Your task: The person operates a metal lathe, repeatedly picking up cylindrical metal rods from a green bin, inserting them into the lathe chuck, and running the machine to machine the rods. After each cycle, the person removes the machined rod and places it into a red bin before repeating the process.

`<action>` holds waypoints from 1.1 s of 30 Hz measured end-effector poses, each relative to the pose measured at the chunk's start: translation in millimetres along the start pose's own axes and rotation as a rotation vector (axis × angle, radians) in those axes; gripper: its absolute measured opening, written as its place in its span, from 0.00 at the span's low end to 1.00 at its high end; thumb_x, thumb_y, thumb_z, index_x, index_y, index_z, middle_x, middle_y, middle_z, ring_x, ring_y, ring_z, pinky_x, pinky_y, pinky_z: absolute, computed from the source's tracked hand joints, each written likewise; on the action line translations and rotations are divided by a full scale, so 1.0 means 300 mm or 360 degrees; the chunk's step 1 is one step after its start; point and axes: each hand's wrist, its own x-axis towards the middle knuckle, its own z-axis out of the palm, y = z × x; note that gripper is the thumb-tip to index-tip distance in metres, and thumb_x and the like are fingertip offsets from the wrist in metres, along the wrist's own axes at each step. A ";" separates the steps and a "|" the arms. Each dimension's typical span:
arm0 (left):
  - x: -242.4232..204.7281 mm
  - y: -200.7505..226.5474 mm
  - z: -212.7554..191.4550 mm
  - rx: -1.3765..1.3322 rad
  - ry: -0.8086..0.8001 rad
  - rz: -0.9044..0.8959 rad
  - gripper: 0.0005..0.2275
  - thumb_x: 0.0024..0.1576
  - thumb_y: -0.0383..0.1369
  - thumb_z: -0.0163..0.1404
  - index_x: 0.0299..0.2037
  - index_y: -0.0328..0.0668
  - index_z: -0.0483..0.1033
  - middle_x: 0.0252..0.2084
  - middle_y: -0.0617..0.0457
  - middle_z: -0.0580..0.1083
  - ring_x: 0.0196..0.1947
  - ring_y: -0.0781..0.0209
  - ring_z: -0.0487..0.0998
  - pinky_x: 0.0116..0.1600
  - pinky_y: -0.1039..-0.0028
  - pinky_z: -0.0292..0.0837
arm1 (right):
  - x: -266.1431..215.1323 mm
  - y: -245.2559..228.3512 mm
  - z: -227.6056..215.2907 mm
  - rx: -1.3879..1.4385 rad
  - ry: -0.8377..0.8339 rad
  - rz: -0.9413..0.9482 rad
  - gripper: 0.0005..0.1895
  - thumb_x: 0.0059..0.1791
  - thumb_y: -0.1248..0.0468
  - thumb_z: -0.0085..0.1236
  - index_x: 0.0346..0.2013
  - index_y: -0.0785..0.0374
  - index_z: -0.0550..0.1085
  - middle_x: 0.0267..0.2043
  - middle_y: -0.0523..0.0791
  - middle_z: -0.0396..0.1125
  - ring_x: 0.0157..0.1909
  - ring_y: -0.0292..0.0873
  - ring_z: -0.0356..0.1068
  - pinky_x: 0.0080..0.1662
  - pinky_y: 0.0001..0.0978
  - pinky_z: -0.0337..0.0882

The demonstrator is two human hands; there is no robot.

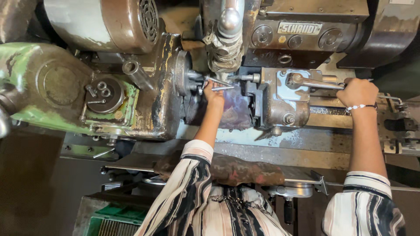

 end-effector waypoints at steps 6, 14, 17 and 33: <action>0.025 0.038 0.013 -0.0064 0.0094 -0.0079 0.08 0.60 0.33 0.56 0.48 0.56 0.76 0.52 0.57 0.73 0.54 0.58 0.73 0.57 0.59 0.72 | -0.015 0.002 0.014 0.0011 -0.0018 0.0031 0.14 0.41 0.58 0.61 0.40 0.54 0.84 0.33 0.56 0.76 0.40 0.59 0.77 0.45 0.47 0.76; 0.012 0.032 0.056 -0.0072 0.0375 -0.0277 0.07 0.59 0.37 0.53 0.45 0.60 0.80 0.45 0.66 0.74 0.44 0.65 0.74 0.45 0.60 0.81 | -0.048 -0.028 -0.034 -0.0035 -0.0065 -0.0008 0.15 0.42 0.57 0.61 0.41 0.52 0.84 0.33 0.55 0.75 0.36 0.59 0.76 0.41 0.49 0.76; 0.012 0.028 0.088 -0.0126 0.0408 -0.0344 0.06 0.59 0.39 0.55 0.44 0.57 0.79 0.45 0.65 0.74 0.40 0.66 0.75 0.43 0.61 0.82 | -0.185 -0.066 -0.052 -0.0030 -0.0061 0.0031 0.12 0.46 0.54 0.59 0.37 0.55 0.83 0.30 0.55 0.75 0.35 0.58 0.76 0.41 0.48 0.76; 0.001 0.042 0.007 0.0255 0.0238 0.0211 0.12 0.67 0.44 0.45 0.50 0.47 0.72 0.53 0.57 0.78 0.46 0.62 0.77 0.41 0.69 0.72 | -0.506 -0.108 -0.213 0.0227 0.0965 0.0316 0.13 0.59 0.58 0.51 0.37 0.65 0.69 0.39 0.51 0.65 0.43 0.54 0.66 0.47 0.47 0.68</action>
